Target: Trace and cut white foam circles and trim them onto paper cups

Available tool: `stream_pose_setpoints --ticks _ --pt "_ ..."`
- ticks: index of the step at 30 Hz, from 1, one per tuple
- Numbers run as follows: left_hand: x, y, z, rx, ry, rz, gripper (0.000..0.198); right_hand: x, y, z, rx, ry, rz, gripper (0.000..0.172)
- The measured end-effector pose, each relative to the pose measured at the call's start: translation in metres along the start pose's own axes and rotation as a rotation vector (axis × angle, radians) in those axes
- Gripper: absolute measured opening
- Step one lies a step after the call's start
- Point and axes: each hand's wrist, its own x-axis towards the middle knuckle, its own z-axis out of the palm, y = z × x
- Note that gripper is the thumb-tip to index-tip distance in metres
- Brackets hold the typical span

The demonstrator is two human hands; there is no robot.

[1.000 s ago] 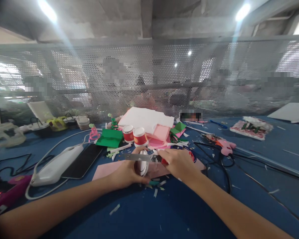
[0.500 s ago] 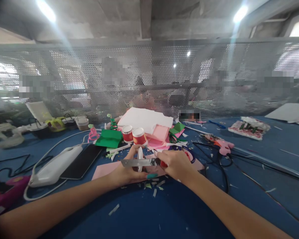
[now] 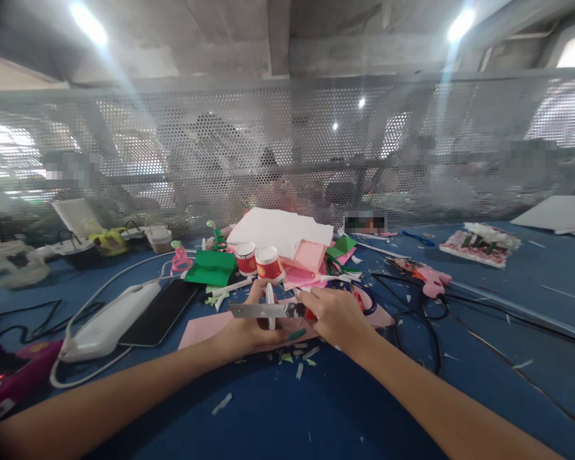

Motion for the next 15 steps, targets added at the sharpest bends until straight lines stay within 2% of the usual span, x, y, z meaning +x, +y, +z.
stream_pose_setpoints --ticks 3,7,11,15 --pt "-0.0001 0.0 0.0004 -0.029 -0.029 -0.03 0.067 0.0004 -0.0014 0.0014 -0.001 -0.004 0.001 0.012" --pt "0.0006 0.0045 0.0005 -0.031 0.033 0.039 0.067 0.0016 -0.0021 0.0006 -0.005 0.019 0.006 0.016" --pt "0.0003 0.0096 0.0002 -0.102 0.019 0.011 0.061 0.0012 0.0021 -0.0001 -0.027 0.003 0.02 0.015" --pt "-0.0004 0.003 -0.0026 0.034 0.015 0.041 0.066 0.0004 0.006 0.0002 -0.012 -0.005 0.024 0.015"
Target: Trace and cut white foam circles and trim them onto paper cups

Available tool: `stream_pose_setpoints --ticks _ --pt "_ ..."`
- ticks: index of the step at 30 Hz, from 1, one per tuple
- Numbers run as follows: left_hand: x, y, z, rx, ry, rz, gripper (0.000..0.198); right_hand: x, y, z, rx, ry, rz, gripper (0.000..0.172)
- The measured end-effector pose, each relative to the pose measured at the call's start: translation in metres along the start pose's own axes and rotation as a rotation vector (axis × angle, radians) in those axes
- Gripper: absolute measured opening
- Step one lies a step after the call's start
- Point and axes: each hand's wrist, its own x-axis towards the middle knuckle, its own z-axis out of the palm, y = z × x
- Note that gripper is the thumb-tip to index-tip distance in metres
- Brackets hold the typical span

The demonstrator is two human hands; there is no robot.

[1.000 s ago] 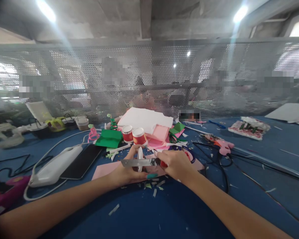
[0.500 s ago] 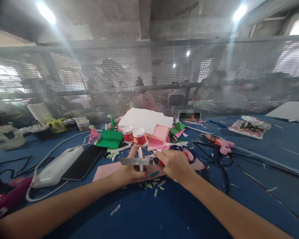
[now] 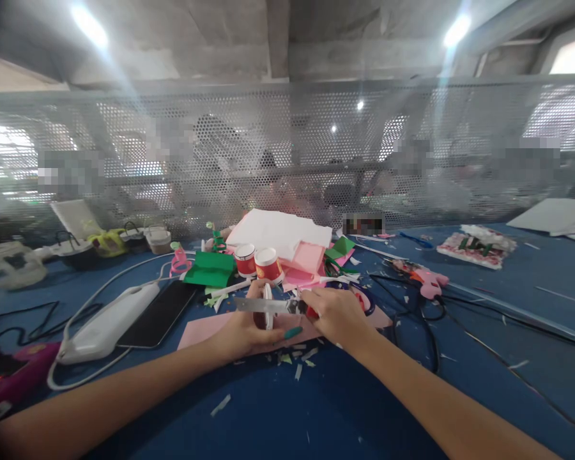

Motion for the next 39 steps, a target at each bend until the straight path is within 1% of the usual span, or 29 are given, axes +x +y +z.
stream_pose_setpoints --ticks 2,4,7,11,14,19,25,33,37,39 --pt "0.0 -0.005 -0.001 0.099 -0.022 0.012 0.069 0.0 0.0 0.0 0.018 0.001 0.0 0.014" --pt "0.0 -0.007 -0.002 0.142 -0.037 0.02 0.068 0.001 -0.001 0.0 0.033 0.01 0.009 0.012" --pt "0.0 -0.004 -0.001 0.068 -0.037 0.023 0.064 0.001 -0.001 -0.001 0.05 0.03 0.006 0.013" --pt "0.0 0.003 0.001 -0.065 0.003 -0.055 0.062 -0.001 0.0 -0.002 0.078 0.018 -0.034 0.013" --pt "0.0 0.002 0.001 -0.054 0.038 -0.044 0.067 -0.001 0.001 -0.001 0.081 -0.004 -0.032 0.015" --pt "-0.002 -0.002 0.001 0.002 -0.039 -0.042 0.065 -0.002 0.002 0.0 0.073 -0.004 -0.062 0.018" --pt "-0.004 0.004 0.003 -0.008 -0.026 -0.062 0.066 -0.001 -0.002 -0.003 0.045 -0.002 -0.064 0.019" --pt "-0.002 -0.003 0.002 0.081 0.01 -0.007 0.065 -0.001 -0.004 -0.003 -0.011 0.046 -0.057 0.025" --pt "-0.002 -0.001 0.003 0.17 0.022 0.045 0.061 -0.001 -0.004 -0.002 -0.015 0.04 -0.046 0.027" --pt "-0.003 0.002 0.004 0.188 0.022 0.045 0.058 -0.001 -0.005 -0.002 -0.021 0.039 -0.037 0.028"
